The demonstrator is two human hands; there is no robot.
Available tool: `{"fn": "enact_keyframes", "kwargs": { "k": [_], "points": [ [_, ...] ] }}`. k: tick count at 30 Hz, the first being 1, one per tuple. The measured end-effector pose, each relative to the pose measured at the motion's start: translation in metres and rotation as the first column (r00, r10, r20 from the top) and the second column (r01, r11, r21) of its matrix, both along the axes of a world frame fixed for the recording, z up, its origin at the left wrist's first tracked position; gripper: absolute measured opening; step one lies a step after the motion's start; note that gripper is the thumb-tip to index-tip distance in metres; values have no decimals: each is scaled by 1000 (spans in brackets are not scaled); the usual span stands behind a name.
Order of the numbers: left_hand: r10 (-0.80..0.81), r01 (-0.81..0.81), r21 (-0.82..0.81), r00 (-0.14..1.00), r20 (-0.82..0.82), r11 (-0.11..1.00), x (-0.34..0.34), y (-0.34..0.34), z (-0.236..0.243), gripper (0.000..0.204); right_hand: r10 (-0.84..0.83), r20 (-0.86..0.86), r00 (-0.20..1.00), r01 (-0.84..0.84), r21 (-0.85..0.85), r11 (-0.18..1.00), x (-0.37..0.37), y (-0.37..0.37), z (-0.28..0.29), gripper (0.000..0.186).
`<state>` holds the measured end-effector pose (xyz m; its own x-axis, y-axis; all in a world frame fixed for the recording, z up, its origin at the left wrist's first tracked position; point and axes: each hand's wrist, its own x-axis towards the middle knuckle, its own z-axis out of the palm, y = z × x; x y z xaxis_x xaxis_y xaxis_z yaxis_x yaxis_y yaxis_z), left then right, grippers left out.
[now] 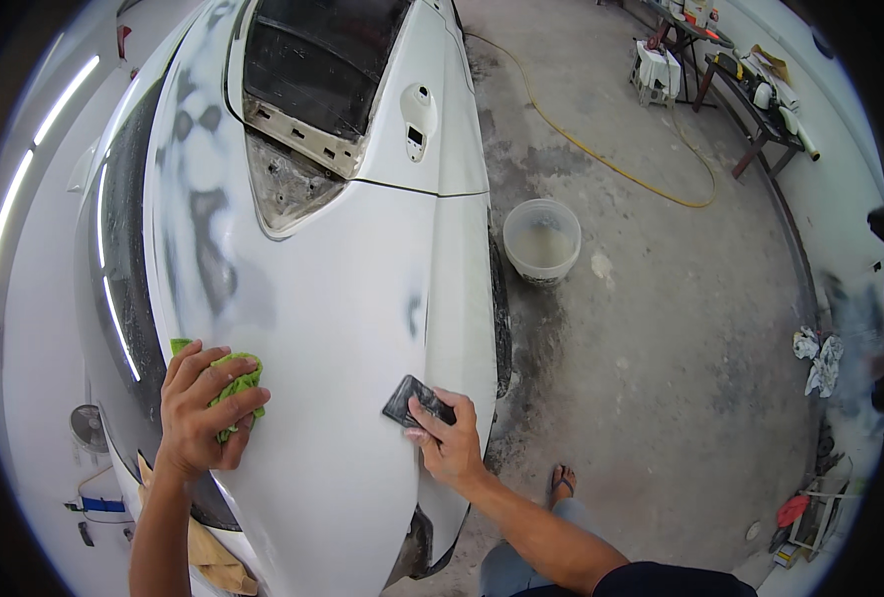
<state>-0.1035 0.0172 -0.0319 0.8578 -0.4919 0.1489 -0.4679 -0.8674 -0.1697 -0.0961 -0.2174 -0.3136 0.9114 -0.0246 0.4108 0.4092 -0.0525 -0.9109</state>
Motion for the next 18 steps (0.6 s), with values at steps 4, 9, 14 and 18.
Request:
{"fn": "enact_keyframes", "kwargs": {
  "k": [4,9,14,18],
  "points": [
    [-4,4,25,1000,4,1000,1,-1,2,41,-68,-104,992,58,-91,994,55,12,12,39],
    [-1,1,1,1000,16,1000,2,-1,1,38,-37,-112,993,27,-89,996,5,12,6,42],
    [-11,10,9,999,33,1000,2,-1,1,37,-104,-142,984,96,-61,994,63,23,23,34],
    [-2,2,25,1000,24,1000,2,-1,1,37,-45,-80,996,41,-47,998,27,17,13,39]
  ]
}}
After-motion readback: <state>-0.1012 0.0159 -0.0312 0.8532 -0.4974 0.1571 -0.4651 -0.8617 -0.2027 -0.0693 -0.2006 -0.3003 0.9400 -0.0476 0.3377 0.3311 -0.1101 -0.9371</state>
